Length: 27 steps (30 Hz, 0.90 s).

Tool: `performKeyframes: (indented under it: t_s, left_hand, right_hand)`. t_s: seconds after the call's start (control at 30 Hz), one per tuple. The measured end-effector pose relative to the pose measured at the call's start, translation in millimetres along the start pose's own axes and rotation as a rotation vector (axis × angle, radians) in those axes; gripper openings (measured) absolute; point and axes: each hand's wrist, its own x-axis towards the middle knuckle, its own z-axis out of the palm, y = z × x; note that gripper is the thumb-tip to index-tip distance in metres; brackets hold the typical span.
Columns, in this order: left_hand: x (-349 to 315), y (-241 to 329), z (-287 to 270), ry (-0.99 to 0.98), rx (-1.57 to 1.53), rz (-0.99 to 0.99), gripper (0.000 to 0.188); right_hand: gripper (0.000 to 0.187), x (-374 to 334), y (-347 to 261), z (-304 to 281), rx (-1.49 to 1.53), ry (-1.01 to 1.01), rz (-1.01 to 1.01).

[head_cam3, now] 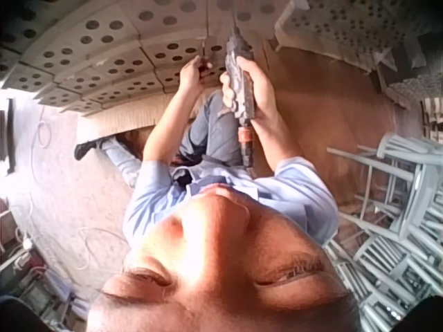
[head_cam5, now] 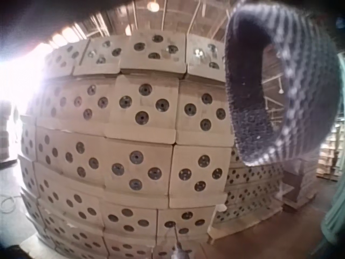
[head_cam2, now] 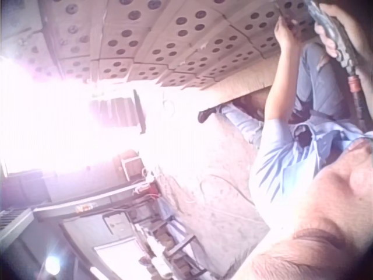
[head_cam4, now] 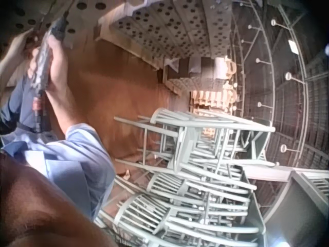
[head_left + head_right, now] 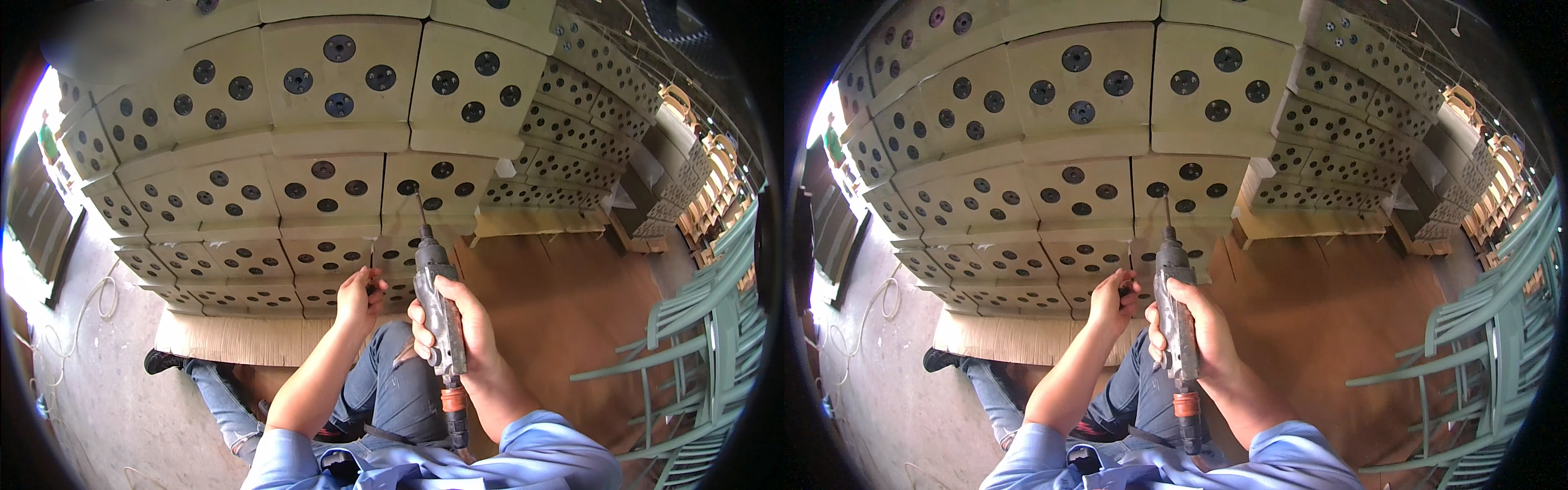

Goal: The person uses a power drill to drive screws into stacked cardboard boxes, securing them together. The person sits on the floor and works on the side of the stacked boxes.

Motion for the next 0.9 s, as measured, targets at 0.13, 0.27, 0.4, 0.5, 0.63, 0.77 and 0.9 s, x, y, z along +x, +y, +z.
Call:
performKeyframes:
  t_s: [0.13,0.27,0.4,0.5,0.63,0.77,0.9]
  left_hand:
    - [1,-8,-22,0.042,-0.021,-0.023,0.022]
    - [8,-17,-46,0.079,-0.044,-0.051,0.019]
    - [7,-23,-62,0.143,-0.045,-0.076,0.017]
    - [7,-30,-76,0.17,-0.027,-0.087,0.016]
    - [12,-41,-101,0.186,-0.066,-0.116,0.016]
    - [7,-43,-124,0.22,-0.11,-0.114,0.016]
    - [-11,-39,-173,0.256,-0.114,-0.052,0.014]
  right_hand:
    - [0.04,2,-2,-1,-0.002,-0.007,0.006]
    - [0.04,5,0,-2,-0.022,0.005,-0.005]
    - [0.04,6,-2,-1,0.01,0.008,-0.014]
    - [0.04,8,-1,-5,0.003,-0.004,-0.012]
    - [0.04,7,-2,-3,-0.009,0.005,-0.024]
    - [0.04,11,1,-6,-0.052,0.013,-0.017]
    - [0.042,-1,8,-18,-0.171,-0.006,-0.01]
